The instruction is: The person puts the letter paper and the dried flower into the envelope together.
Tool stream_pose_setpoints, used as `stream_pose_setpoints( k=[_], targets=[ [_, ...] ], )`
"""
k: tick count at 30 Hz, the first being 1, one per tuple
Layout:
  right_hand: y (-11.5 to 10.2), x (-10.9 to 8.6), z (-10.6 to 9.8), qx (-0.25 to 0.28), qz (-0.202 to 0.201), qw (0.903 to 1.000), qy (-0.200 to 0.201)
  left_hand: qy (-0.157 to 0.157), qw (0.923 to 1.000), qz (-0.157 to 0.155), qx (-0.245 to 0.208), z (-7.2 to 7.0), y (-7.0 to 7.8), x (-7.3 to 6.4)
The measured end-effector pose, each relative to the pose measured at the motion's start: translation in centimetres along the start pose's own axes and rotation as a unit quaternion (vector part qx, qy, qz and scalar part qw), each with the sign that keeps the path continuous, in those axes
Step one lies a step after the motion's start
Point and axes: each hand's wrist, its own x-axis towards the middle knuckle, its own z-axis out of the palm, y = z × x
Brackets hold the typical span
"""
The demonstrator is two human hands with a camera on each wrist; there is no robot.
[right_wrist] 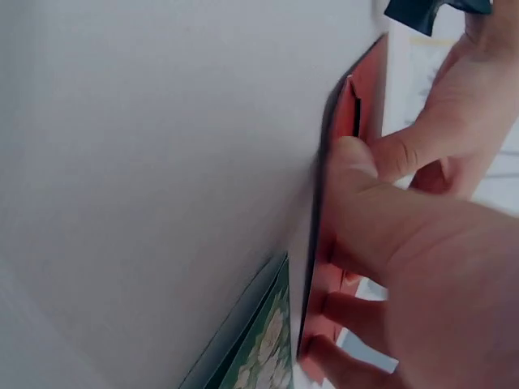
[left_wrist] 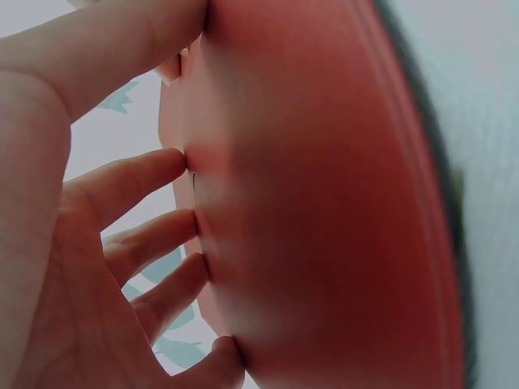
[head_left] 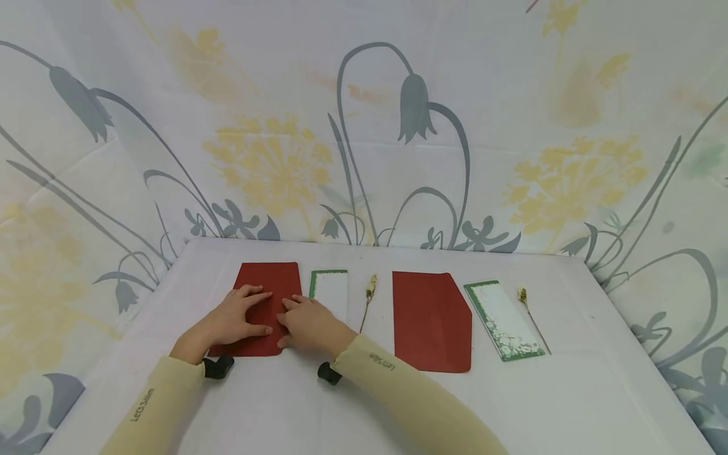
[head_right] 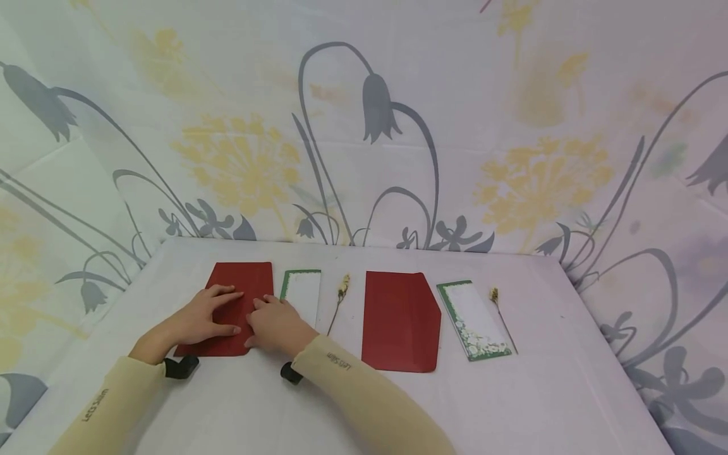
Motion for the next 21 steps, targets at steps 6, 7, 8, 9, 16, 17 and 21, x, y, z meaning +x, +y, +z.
stream_pose_setpoints(
  k=[6, 7, 8, 9, 16, 17, 21],
  targets=[
    [-0.27, -0.01, 0.37, -0.002, 0.016, 0.9997, -0.018, 0.003, 1.0, 0.009, -0.001, 0.14, -0.17, -0.04],
    [-0.31, -0.04, 0.39, 0.001, 0.018, 0.9996, -0.022, 0.003, 1.0, 0.008, 0.0, 0.17, -0.23, -0.06],
    [-0.34, -0.08, 0.4, 0.002, 0.019, 0.9995, -0.023, 0.003, 1.0, 0.008, 0.0, 0.19, -0.29, -0.06],
    [-0.38, -0.11, 0.43, 0.002, 0.021, 0.9995, -0.025, 0.003, 1.0, 0.008, 0.0, 0.21, -0.33, -0.06],
    [-0.61, -0.31, 0.29, -0.013, 0.02, 0.9995, -0.018, 0.01, 0.9999, 0.004, 0.008, 0.22, -0.21, 0.08],
    [-0.63, -0.32, 0.25, -0.015, 0.02, 0.9995, -0.017, 0.011, 0.9999, 0.003, 0.01, 0.21, -0.18, 0.11],
    [-0.57, -0.31, 0.21, -0.006, 0.021, 0.9997, -0.014, 0.012, 0.9998, -0.006, 0.017, 0.11, 0.13, 0.16]
  ],
)
